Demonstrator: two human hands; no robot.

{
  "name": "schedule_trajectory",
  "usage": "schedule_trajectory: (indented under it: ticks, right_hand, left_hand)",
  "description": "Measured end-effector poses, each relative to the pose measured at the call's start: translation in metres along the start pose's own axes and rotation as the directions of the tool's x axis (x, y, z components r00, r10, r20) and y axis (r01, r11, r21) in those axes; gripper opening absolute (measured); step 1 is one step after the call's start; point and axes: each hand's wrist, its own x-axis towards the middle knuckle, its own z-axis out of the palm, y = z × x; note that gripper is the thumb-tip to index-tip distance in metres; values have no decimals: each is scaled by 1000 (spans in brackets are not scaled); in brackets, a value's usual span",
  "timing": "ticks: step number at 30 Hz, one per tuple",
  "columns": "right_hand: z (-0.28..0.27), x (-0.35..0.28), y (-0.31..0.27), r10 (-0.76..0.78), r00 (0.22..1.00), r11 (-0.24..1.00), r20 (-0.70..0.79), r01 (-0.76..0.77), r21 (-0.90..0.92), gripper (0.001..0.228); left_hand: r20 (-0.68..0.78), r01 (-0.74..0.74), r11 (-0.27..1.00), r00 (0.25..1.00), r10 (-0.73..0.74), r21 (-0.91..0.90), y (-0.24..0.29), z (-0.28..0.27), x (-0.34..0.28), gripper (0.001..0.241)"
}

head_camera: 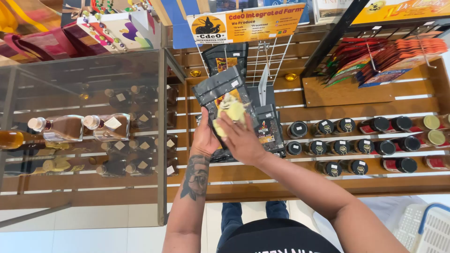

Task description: The person wipes several black packages with a cloth while they are on a display rack and then rearranges some of the packages.

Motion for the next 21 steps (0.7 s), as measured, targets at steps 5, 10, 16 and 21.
schedule_trajectory:
  ticks: [5, 10, 16, 21]
  right_hand:
    - [0, 1, 51, 481, 874, 789, -73, -394, 471, 49]
    - [19, 2, 127, 759, 648, 139, 71, -267, 953, 43]
    - [-14, -12, 115, 486, 836, 0, 253, -290, 957, 59]
    - [-35, -14, 92, 604, 794, 151, 72, -202, 968, 47]
  left_hand:
    - [3, -42, 998, 999, 42, 42, -1, -9, 4, 64]
    - [6, -42, 999, 999, 41, 33, 2, -7, 5, 66]
    - [-23, -28, 996, 999, 30, 88, -4, -4, 17, 61]
    - [-298, -243, 863, 868, 398, 444, -18, -9, 32, 57]
